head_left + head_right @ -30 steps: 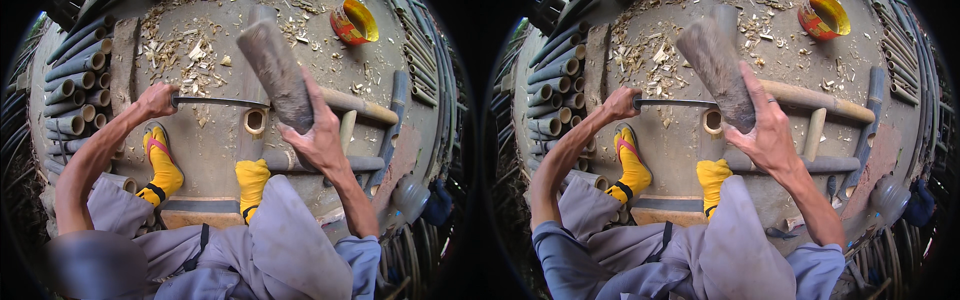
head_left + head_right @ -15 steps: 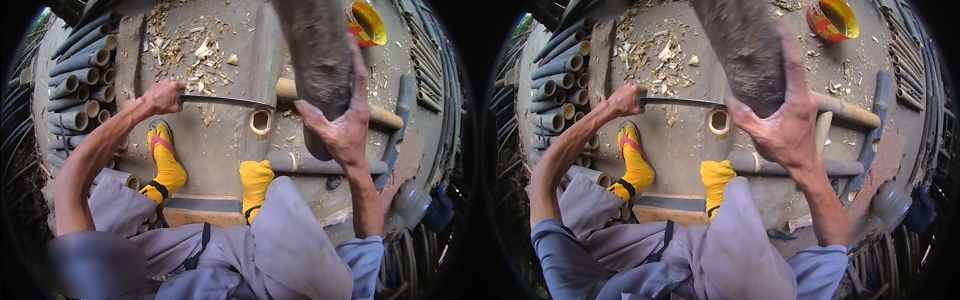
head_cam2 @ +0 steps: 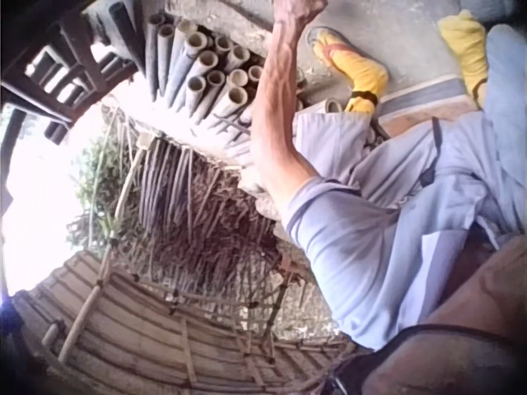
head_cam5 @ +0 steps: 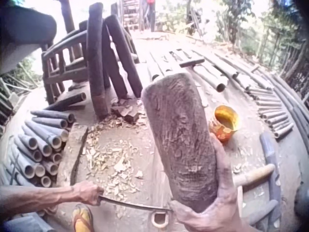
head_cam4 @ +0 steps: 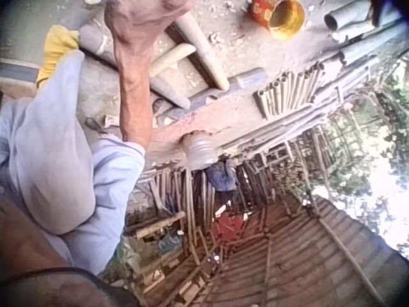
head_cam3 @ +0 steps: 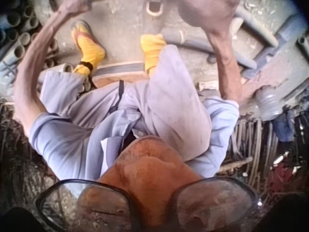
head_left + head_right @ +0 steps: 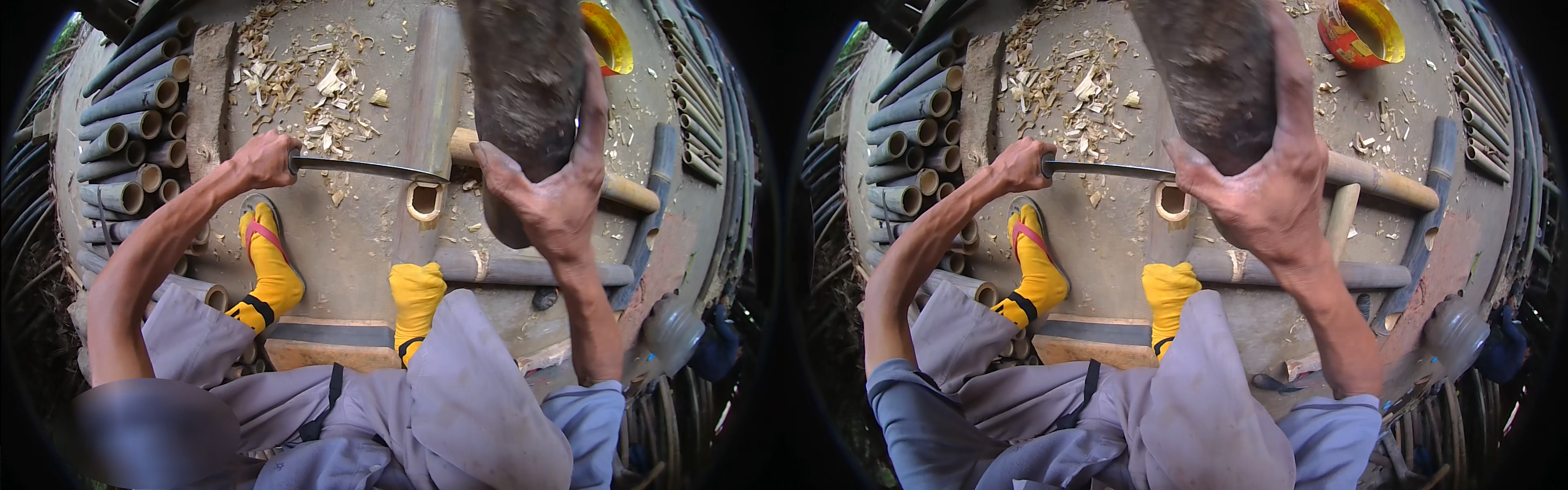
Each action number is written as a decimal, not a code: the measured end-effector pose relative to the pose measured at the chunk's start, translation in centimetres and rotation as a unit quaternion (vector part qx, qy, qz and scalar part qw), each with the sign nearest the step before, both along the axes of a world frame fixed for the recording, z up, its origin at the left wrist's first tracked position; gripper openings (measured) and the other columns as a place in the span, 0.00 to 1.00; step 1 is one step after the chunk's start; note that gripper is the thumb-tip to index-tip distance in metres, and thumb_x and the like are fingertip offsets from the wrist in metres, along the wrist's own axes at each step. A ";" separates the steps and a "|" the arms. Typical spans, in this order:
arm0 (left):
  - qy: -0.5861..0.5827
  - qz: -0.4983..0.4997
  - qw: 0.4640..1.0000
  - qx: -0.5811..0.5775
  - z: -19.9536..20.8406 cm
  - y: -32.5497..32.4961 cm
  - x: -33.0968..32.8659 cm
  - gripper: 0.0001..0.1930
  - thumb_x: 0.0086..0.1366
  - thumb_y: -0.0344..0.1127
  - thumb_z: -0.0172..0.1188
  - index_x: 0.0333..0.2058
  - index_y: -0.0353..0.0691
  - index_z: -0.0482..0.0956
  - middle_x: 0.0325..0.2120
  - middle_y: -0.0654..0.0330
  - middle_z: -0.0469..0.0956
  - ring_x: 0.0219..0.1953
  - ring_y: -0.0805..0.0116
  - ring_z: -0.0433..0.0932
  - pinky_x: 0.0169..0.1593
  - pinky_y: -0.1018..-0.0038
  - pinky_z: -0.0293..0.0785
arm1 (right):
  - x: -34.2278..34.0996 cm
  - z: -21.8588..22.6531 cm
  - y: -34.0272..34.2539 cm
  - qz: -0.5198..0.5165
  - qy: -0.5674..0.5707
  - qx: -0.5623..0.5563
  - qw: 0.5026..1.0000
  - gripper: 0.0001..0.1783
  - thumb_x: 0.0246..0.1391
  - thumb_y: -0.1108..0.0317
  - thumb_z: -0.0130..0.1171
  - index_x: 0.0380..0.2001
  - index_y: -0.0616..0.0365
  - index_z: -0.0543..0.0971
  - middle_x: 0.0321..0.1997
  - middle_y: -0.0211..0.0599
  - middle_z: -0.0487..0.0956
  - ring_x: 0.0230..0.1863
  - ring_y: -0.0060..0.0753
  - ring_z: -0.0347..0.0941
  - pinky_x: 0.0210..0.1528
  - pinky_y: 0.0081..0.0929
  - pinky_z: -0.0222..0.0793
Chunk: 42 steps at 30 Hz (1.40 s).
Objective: The person sits on the ground and uses a knife and a wooden mallet to carve a hole into a bamboo pole. They then use a chisel to refine the opening and remove the inner material.
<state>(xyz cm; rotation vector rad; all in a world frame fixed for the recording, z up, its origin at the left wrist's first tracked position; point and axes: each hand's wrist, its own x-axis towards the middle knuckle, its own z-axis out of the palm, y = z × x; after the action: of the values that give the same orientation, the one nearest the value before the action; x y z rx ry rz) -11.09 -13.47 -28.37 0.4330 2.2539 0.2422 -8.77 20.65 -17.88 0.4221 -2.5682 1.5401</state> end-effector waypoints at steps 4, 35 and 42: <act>0.016 -0.022 1.000 0.008 0.1 0.6 -0.6 0.16 0.42 0.34 0.58 0.33 0.36 0.79 0.22 0.45 0.78 0.30 0.46 0.78 0.38 0.59 0.76 | 2.7 -3.4 1.2 0.160 -0.273 0.355 0.880 0.53 0.35 0.69 0.67 0.67 0.46 0.53 0.49 0.61 0.73 0.38 0.56 0.77 0.47 0.41 0.74; -0.100 -0.032 0.993 0.048 -1.6 -0.6 -1.8 0.13 0.37 0.36 0.61 0.24 0.34 0.76 0.19 0.48 0.77 0.26 0.48 0.77 0.31 0.60 0.73 | 4.7 -5.0 2.3 0.114 -0.301 0.204 0.924 0.56 0.37 0.70 0.66 0.68 0.45 0.47 0.52 0.57 0.73 0.50 0.52 0.74 0.52 0.40 0.71; 0.041 0.005 0.999 0.009 -1.2 -0.2 1.4 0.17 0.38 0.39 0.61 0.30 0.38 0.80 0.21 0.47 0.78 0.29 0.46 0.78 0.37 0.58 0.75 | 7.6 -9.9 6.4 -0.167 -0.189 0.119 0.960 0.55 0.36 0.70 0.66 0.68 0.47 0.49 0.49 0.61 0.72 0.47 0.58 0.74 0.50 0.43 0.71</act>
<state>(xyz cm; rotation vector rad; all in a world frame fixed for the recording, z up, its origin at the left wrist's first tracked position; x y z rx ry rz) -9.72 -13.70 -29.60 0.4477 2.3373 0.2534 -1.16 27.01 -27.81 -0.3135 -2.9226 1.2977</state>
